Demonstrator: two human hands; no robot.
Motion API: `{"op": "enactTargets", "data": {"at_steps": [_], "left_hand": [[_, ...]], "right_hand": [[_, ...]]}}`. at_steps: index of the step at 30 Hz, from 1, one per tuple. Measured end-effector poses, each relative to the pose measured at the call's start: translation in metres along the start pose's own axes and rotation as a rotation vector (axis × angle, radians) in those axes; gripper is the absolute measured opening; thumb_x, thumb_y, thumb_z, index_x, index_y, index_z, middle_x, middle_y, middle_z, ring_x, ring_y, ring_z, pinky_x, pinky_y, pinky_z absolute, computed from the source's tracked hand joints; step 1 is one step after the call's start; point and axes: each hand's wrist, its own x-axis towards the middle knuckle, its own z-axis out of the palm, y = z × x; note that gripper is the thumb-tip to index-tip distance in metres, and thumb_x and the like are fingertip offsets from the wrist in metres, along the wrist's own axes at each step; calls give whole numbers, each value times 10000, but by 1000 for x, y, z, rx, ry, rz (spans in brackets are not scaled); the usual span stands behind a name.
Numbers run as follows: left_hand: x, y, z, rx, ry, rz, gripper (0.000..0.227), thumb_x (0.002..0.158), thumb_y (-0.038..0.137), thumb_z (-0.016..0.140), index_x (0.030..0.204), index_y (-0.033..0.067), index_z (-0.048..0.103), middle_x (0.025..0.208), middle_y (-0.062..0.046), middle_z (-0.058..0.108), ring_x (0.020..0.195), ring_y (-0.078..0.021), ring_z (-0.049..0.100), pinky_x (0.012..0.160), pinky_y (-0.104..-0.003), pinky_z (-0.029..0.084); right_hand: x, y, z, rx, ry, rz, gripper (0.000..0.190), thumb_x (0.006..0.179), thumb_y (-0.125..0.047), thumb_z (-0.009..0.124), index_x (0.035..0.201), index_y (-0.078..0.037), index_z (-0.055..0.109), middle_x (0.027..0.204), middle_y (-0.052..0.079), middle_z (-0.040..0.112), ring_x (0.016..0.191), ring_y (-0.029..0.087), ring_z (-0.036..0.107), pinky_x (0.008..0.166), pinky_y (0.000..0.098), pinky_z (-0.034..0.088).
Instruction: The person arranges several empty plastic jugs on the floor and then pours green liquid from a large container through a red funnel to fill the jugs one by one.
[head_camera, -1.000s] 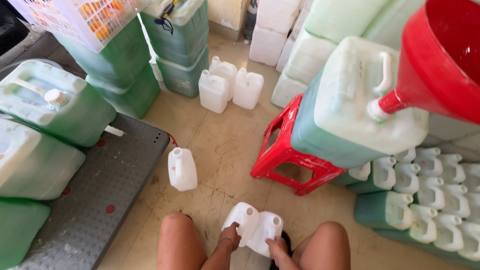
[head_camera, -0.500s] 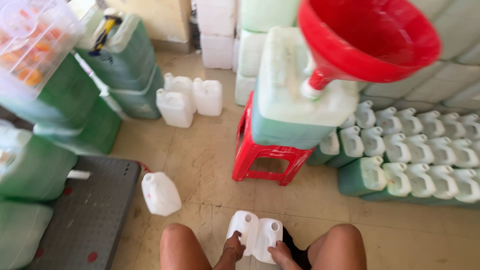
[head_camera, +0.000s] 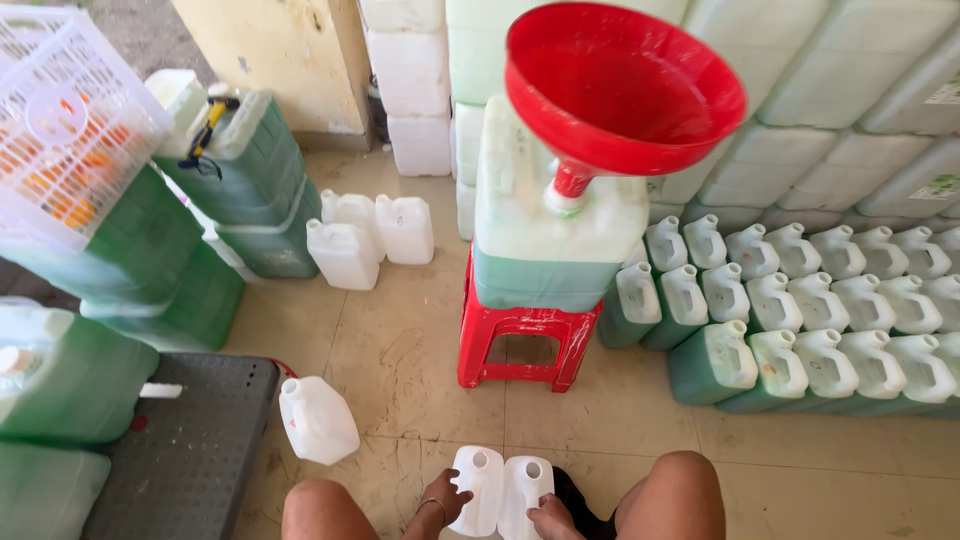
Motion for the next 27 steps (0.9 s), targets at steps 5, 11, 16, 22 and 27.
{"op": "enactTargets", "data": {"at_steps": [5, 11, 16, 22, 27], "left_hand": [[-9, 15, -13, -421, 234, 39, 575, 878, 248, 787, 1406, 129, 592, 1301, -124, 732, 1147, -241, 719, 960, -345, 577], [-17, 27, -21, -1014, 195, 170, 459, 932, 207, 724, 1375, 121, 642, 1196, -129, 715, 954, -214, 643, 760, -353, 524], [-19, 55, -30, -1230, 203, 196, 281, 941, 207, 703, 1186, 80, 655, 1246, -84, 719, 1022, -232, 689, 816, -374, 542], [-91, 187, -134, -1247, 225, 438, 360, 975, 297, 595, 1248, 62, 605, 1324, -91, 708, 1172, -242, 681, 934, -412, 560], [-176, 350, -234, -1214, 99, 711, 604, 958, 359, 579, 1491, 97, 469, 1406, -116, 618, 1202, -292, 647, 934, -439, 583]], "right_hand": [[-4, -26, -26, 92, 321, -13, 410, 899, -362, 763, 1154, -57, 663, 1139, 146, 745, 1107, 304, 705, 973, 392, 541], [-31, -86, -121, 845, 229, -261, 276, 938, -276, 715, 1128, -85, 656, 949, 80, 672, 796, 217, 648, 652, 385, 544], [-57, -116, -203, 1071, 155, -473, 321, 959, -298, 642, 1212, -102, 615, 1022, 60, 689, 825, 200, 676, 677, 389, 570], [-118, -239, -324, 1149, 98, -781, 380, 1030, -373, 535, 1294, -103, 571, 1164, 61, 651, 967, 227, 671, 735, 448, 573], [-199, -352, -412, 1202, 98, -923, 495, 1029, -468, 452, 1366, -121, 560, 1258, 69, 661, 1117, 252, 644, 807, 504, 592]]}}
